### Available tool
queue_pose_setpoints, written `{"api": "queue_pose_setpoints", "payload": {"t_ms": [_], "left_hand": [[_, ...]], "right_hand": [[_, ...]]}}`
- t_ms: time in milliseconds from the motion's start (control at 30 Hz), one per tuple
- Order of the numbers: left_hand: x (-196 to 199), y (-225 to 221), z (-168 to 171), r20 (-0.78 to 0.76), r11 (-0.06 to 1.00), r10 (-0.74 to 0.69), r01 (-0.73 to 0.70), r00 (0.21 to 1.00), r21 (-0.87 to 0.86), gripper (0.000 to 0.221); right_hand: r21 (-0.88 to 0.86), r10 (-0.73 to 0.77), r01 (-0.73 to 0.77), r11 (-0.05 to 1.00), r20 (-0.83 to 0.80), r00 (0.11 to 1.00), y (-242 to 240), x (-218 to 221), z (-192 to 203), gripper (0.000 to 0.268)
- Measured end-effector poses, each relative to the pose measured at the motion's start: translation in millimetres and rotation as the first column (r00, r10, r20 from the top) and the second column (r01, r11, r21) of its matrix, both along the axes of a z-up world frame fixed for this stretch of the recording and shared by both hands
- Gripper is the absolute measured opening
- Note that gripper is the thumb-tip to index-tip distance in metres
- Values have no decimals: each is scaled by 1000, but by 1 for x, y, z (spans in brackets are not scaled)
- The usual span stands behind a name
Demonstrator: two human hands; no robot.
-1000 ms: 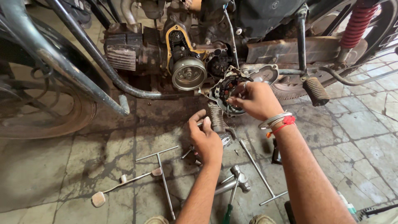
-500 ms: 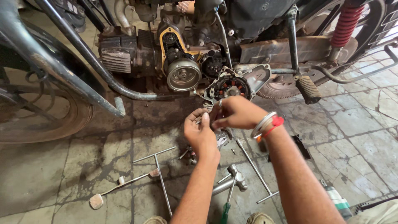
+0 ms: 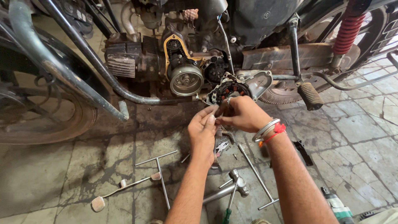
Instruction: The person uses a screwdriver and an impact wrench to remove components from a motorcycle engine, then uses their hands to detach a small internal part.
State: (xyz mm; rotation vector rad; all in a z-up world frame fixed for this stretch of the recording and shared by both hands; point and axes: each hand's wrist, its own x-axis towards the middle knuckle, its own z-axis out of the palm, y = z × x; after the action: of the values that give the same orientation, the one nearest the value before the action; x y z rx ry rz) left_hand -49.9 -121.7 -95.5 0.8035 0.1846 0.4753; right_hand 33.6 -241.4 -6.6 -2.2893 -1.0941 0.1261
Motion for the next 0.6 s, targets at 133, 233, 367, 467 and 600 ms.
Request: {"api": "queue_pose_setpoints", "payload": {"t_ms": [133,233,367,467,600], "left_hand": [[2,0,1,-138,990,48,-28,989,141,30],[3,3,-3,-209,977,136,-96,968,189,32],[2,3,-3,-239,983,149,-117,960,145,31],[-1,0,0,-259,991,106,-81,960,104,29],[-2,0,3,-261,991,122,-102,958,89,28]], "right_hand": [[65,-68,71,995,-46,997,-18,14,1,22],[148,-242,253,956,-88,966,-26,19,1,23],[92,-336,329,940,75,939,-21,14,-4,23],[-45,-215,251,967,384,898,-18,12,-11,22],[19,-267,283,959,398,878,-21,18,-13,18]]}}
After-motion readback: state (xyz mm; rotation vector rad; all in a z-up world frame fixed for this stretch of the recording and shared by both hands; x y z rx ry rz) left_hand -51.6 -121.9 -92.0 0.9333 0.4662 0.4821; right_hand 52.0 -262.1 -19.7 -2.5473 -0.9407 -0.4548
